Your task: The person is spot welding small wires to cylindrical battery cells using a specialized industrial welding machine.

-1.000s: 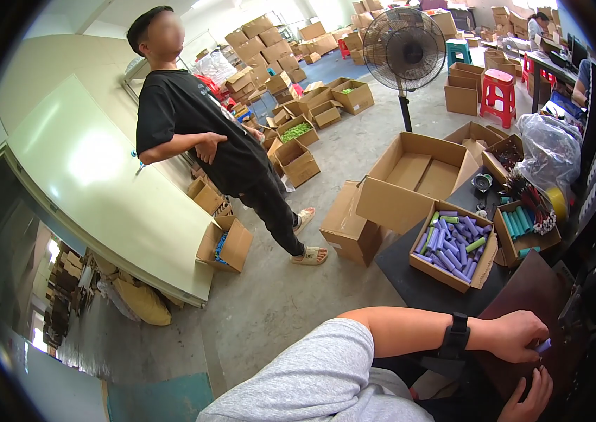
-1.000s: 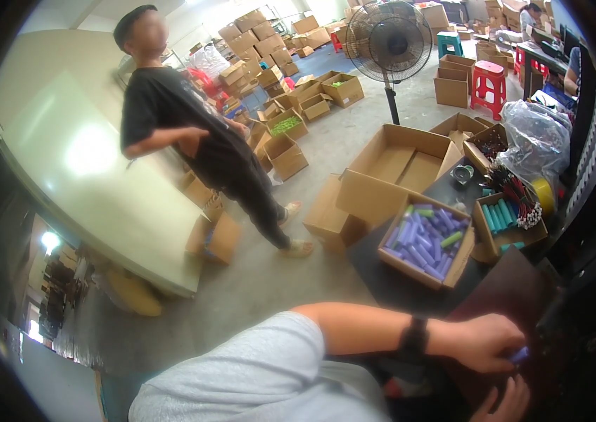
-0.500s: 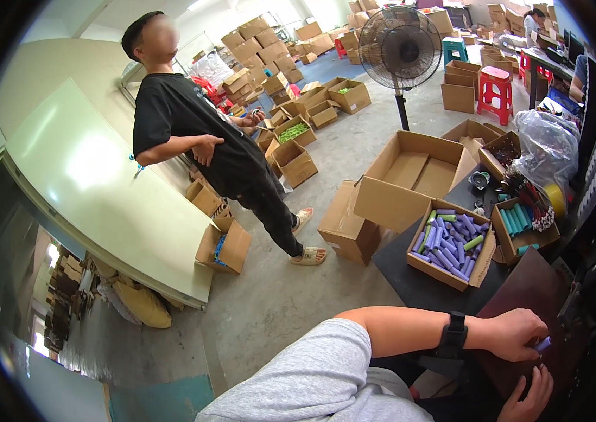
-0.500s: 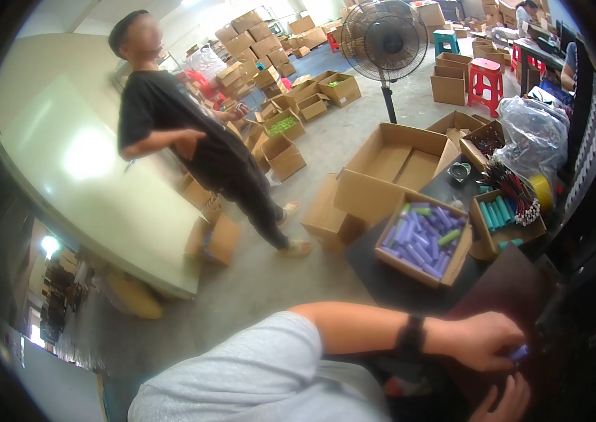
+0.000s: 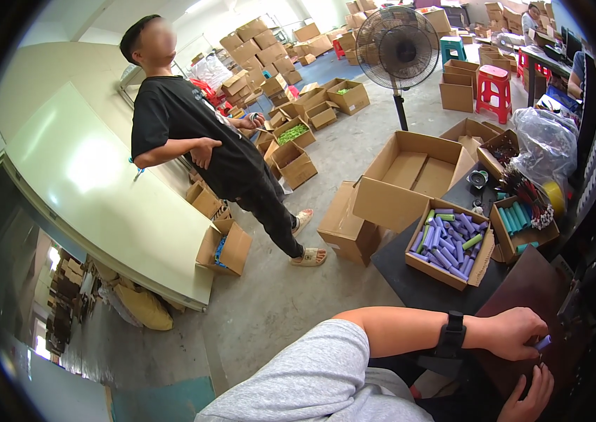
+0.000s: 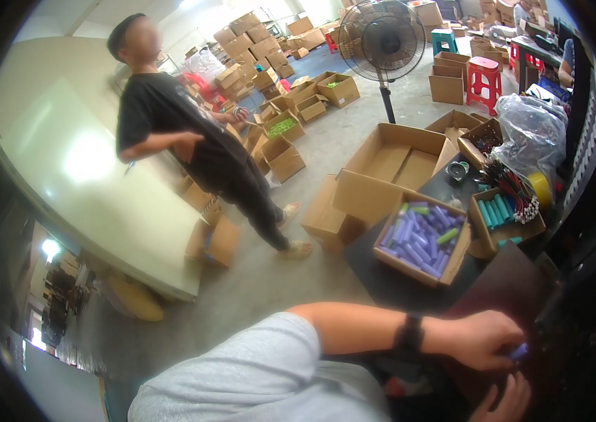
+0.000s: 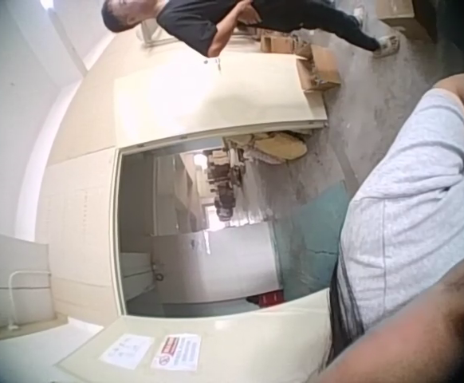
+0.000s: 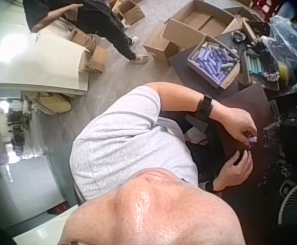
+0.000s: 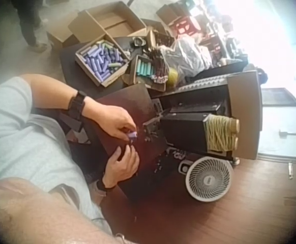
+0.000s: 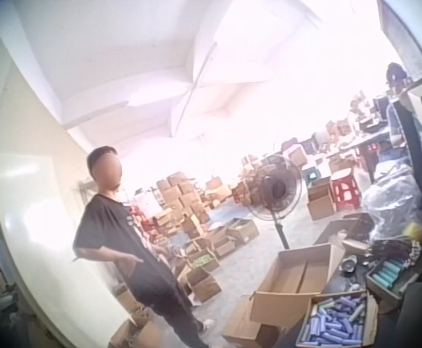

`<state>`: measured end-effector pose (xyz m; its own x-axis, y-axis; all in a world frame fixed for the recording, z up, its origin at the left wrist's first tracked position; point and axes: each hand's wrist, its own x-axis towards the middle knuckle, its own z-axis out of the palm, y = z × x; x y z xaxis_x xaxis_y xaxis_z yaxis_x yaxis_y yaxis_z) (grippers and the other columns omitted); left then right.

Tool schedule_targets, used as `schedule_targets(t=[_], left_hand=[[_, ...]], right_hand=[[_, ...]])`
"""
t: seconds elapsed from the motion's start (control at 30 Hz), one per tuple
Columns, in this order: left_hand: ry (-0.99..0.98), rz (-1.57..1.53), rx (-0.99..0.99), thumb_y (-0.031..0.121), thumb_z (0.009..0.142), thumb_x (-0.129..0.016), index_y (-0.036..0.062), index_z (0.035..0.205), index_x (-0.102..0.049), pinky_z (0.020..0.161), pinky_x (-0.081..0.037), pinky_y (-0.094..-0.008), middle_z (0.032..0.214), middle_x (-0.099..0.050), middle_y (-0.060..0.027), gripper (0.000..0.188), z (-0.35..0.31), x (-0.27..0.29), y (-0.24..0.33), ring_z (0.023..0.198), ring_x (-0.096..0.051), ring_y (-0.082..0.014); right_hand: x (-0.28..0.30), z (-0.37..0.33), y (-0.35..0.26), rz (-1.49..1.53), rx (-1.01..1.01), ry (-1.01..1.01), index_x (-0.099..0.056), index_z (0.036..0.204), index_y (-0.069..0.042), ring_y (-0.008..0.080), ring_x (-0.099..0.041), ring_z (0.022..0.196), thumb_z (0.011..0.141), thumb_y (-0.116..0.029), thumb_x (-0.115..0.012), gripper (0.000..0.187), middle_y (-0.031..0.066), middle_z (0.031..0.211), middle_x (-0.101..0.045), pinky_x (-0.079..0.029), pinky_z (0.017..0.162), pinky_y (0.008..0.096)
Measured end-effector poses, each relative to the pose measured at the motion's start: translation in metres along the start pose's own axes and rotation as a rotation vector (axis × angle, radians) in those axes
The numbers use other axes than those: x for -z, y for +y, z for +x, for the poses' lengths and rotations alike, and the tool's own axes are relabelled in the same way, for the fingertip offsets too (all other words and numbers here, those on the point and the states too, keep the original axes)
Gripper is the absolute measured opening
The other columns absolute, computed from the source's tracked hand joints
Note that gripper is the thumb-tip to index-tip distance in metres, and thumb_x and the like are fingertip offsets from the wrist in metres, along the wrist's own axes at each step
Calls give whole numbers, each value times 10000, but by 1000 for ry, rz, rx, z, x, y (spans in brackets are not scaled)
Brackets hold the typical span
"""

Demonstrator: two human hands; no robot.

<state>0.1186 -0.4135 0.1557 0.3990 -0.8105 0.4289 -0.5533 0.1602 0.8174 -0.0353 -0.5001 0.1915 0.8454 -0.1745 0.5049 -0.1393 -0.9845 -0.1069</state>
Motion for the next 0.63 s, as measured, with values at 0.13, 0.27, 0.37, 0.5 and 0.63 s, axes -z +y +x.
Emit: schedule_targets(t=[0.13,0.27,0.37,0.5,0.63], left_hand=[[-7,4,13,160,641,-621,30,710,-554,552,-423,-373,647,-544,-136,162,-1,1,0,634,-534,-318],[0,26,2,161,638,-626,29,716,-556,556,-425,-374,652,-548,-137,169,-1,2,2,641,-537,-319],[14,18,-12,163,636,-629,28,723,-559,556,-426,-375,654,-551,-139,175,-1,2,2,643,-540,-321],[-5,7,-5,165,646,-625,30,727,-562,551,-426,-374,650,-551,-140,170,0,3,2,636,-541,-322],[-13,21,3,168,652,-623,35,727,-564,549,-426,-374,651,-553,-142,163,0,3,3,635,-544,-318]], right_hand=[[-1,-1,0,-1,2,4,-619,879,-20,275,-565,855,839,-236,-544,232,109,930,-610,-459,754,343],[-1,0,-1,4,-4,3,-620,879,-20,276,-566,854,842,-239,-539,236,113,928,-611,-460,755,341],[-1,0,0,5,0,1,-620,880,-21,278,-566,851,844,-239,-535,237,115,925,-611,-460,753,341],[-1,0,0,8,4,9,-619,881,-22,280,-565,850,844,-241,-535,238,116,922,-610,-458,756,343],[-2,-1,1,4,-4,8,-620,881,-23,283,-564,854,844,-250,-534,245,119,931,-608,-457,761,345]])
